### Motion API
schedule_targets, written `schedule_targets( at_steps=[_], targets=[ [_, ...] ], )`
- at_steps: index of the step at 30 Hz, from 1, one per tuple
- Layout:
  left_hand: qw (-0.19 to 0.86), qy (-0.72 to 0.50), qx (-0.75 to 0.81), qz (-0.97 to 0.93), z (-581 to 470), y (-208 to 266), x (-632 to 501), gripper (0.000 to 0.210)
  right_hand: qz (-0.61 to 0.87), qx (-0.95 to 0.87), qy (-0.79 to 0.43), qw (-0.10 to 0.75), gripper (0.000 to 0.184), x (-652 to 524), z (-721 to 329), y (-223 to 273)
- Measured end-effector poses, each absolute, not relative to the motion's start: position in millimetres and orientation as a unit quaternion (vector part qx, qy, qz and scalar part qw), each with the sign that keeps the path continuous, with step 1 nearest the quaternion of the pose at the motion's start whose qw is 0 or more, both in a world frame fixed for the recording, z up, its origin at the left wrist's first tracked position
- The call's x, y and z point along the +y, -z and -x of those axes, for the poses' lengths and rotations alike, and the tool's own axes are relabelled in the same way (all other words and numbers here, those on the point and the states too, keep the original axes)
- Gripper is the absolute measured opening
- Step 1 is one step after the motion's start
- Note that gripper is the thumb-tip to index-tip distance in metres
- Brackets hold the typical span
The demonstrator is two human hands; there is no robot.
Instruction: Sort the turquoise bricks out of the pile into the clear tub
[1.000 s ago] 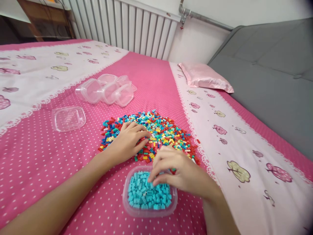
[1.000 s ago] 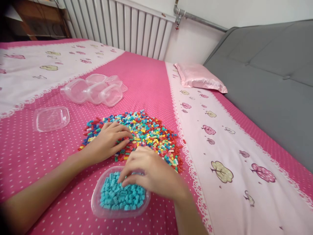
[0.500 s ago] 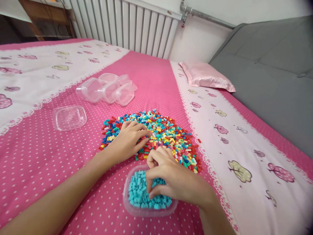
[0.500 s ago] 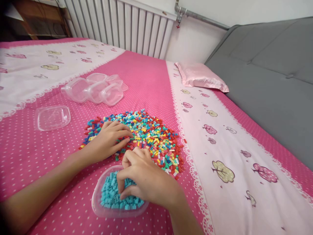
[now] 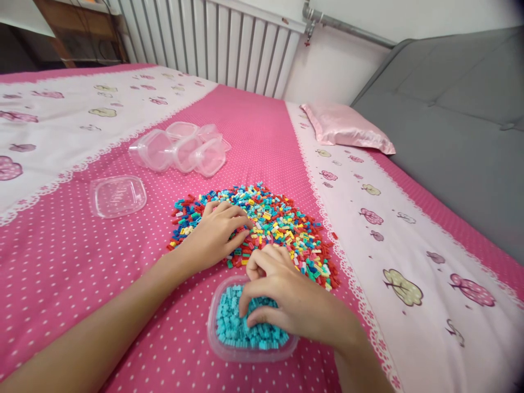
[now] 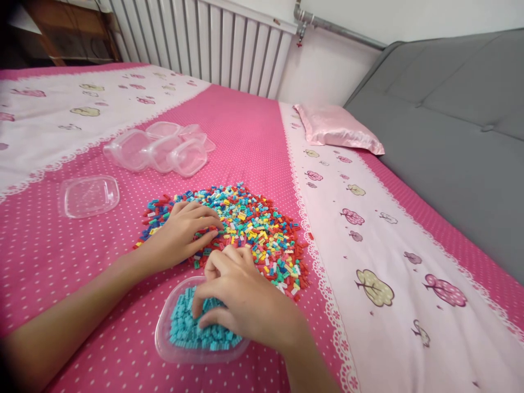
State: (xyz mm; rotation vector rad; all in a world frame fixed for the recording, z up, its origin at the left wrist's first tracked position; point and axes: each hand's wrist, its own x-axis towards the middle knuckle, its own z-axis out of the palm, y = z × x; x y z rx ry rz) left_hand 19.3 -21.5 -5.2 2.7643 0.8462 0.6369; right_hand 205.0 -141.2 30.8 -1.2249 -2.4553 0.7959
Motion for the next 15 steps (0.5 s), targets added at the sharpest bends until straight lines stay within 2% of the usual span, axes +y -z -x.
schedule_targets(
  at_steps=[4,10,15],
  targets=[
    [0.088,-0.212,0.289,-0.929,-19.2,4.7,-21.7,0.02,0.423,-0.851,-0.274,0.148,0.006,-142.0,-206.1,-31.3],
    [0.089,-0.212,0.292,-0.928,-19.2,4.9,-21.6,0.021,0.411,-0.856,-0.285,0.132,0.011,-142.3,-203.2,-30.3],
    [0.083,-0.211,0.291,-0.93,-18.9,5.4,-21.4,0.021,0.408,-0.857,-0.285,0.138,0.006,-142.9,-205.6,-33.7]
  ],
)
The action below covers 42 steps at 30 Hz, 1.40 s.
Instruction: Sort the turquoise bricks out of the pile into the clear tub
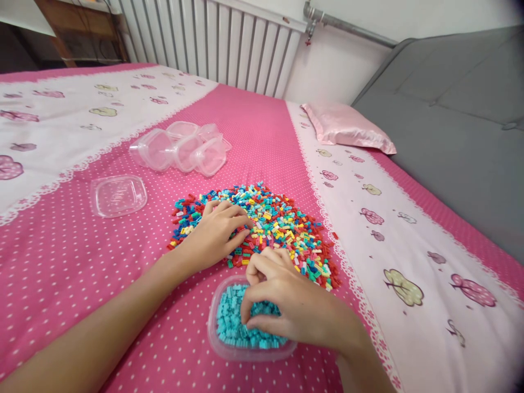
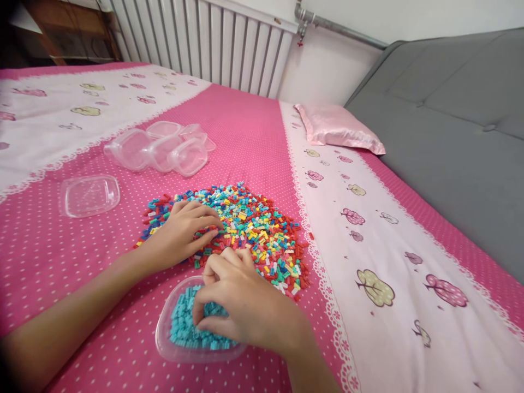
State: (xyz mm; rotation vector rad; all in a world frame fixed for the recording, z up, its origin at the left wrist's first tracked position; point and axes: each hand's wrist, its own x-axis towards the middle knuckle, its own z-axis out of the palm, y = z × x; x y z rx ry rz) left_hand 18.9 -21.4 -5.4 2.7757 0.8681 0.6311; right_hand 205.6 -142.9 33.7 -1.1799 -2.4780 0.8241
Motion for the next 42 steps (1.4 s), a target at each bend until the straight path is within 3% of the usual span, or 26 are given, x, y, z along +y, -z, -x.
schedule_targets(
  at_steps=[9,32,42],
  targets=[
    [0.085,-0.215,0.291,-0.928,-18.9,5.7,-21.3,0.021,0.424,-0.86,-0.259,0.116,0.014,-145.7,-201.8,-32.2],
    [0.08,-0.219,0.287,-0.929,-17.8,6.2,-20.4,0.019,0.391,-0.871,-0.257,0.153,0.024,-142.5,-207.8,-27.1],
    [0.083,-0.213,0.294,-0.928,-17.6,6.4,-20.2,0.021,0.437,-0.858,-0.244,0.117,0.01,-140.3,-210.0,-31.0]
  ],
)
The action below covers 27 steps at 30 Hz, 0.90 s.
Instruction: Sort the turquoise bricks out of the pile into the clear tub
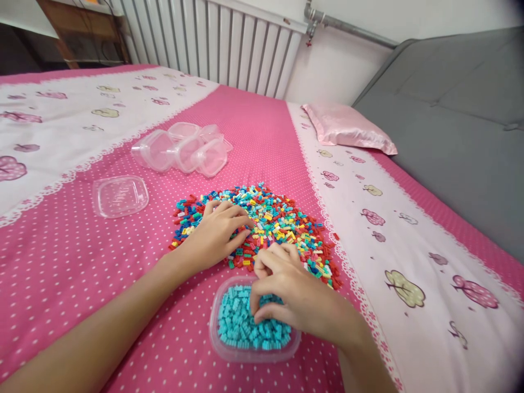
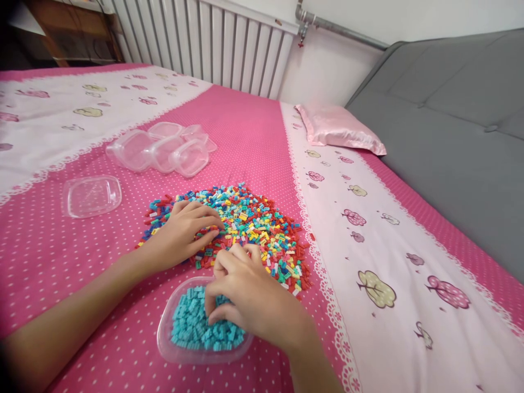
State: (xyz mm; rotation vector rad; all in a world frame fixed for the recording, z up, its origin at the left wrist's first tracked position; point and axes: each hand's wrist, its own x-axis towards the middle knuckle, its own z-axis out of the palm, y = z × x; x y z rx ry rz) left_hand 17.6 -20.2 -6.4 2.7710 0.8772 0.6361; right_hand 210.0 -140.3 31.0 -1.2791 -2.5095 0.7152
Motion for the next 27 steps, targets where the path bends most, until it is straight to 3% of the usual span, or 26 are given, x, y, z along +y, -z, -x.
schedule_targets(
  at_steps=[5,11,14,20,27],
  targets=[
    [0.082,-0.22,0.291,-0.927,-18,6,-20,0.021,0.429,-0.851,-0.257,0.16,0.009,-142,-213,-39],
    [0.071,-0.209,0.291,-0.931,-17,6,-19,0.021,0.523,-0.728,-0.193,0.399,0.013,-126,-236,-31],
    [0.064,-0.2,0.292,-0.933,-18,7,-19,0.022,0.587,-0.657,-0.148,0.449,0.009,-112,-245,-15],
    [0.061,-0.177,0.254,-0.949,-25,12,-20,0.031,0.639,-0.653,-0.059,0.403,0.017,-97,-240,8],
    [0.033,-0.166,0.236,-0.957,-29,20,-19,0.032,0.632,-0.723,-0.006,0.278,0.029,-89,-228,23]
  ],
)
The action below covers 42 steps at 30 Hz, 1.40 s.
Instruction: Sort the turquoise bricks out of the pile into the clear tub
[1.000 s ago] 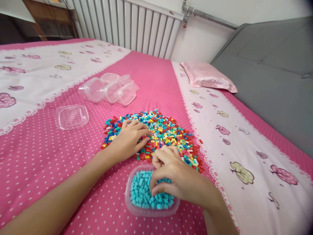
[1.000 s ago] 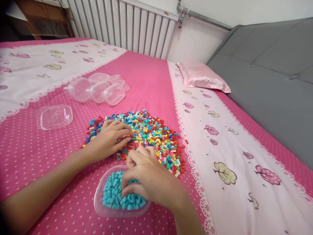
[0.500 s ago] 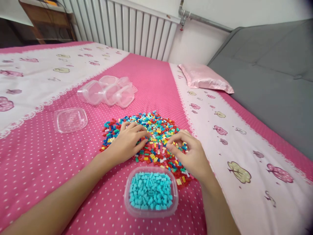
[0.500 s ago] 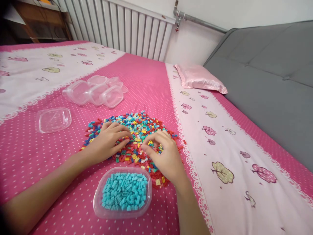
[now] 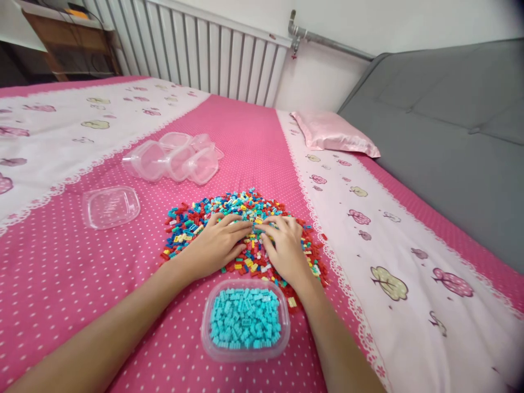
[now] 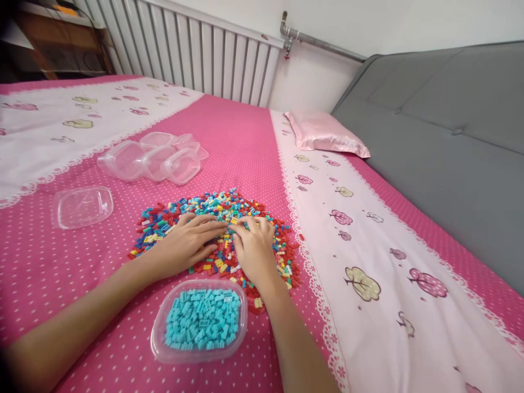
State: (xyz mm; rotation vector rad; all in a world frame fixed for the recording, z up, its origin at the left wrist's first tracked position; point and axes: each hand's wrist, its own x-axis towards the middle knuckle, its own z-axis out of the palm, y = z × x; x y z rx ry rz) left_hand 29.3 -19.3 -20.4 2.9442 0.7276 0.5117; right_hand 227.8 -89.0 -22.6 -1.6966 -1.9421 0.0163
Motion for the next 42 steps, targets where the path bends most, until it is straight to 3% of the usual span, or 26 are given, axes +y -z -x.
schedule_targets(
  at_steps=[7,17,26,31,38,42],
  targets=[
    [0.022,-0.167,0.237,-0.957,-27,22,-19,0.027,0.634,-0.734,0.008,0.243,0.037,-84,-228,33],
    [0.036,-0.168,0.234,-0.957,-28,17,-22,0.026,0.658,-0.72,0.035,0.218,0.023,-84,-222,32],
    [0.03,-0.16,0.233,-0.959,-28,16,-23,0.024,0.651,-0.717,0.017,0.249,0.009,-82,-223,35],
    [0.016,-0.163,0.234,-0.958,-27,16,-22,0.021,0.648,-0.697,-0.004,0.307,0.006,-82,-224,31],
    [0.03,-0.17,0.24,-0.955,-24,12,-22,0.02,0.609,-0.683,-0.065,0.398,0.009,-93,-229,11],
    [0.029,-0.169,0.243,-0.955,-24,10,-22,0.019,0.515,-0.738,-0.216,0.378,0.016,-108,-233,-14]
  ],
)
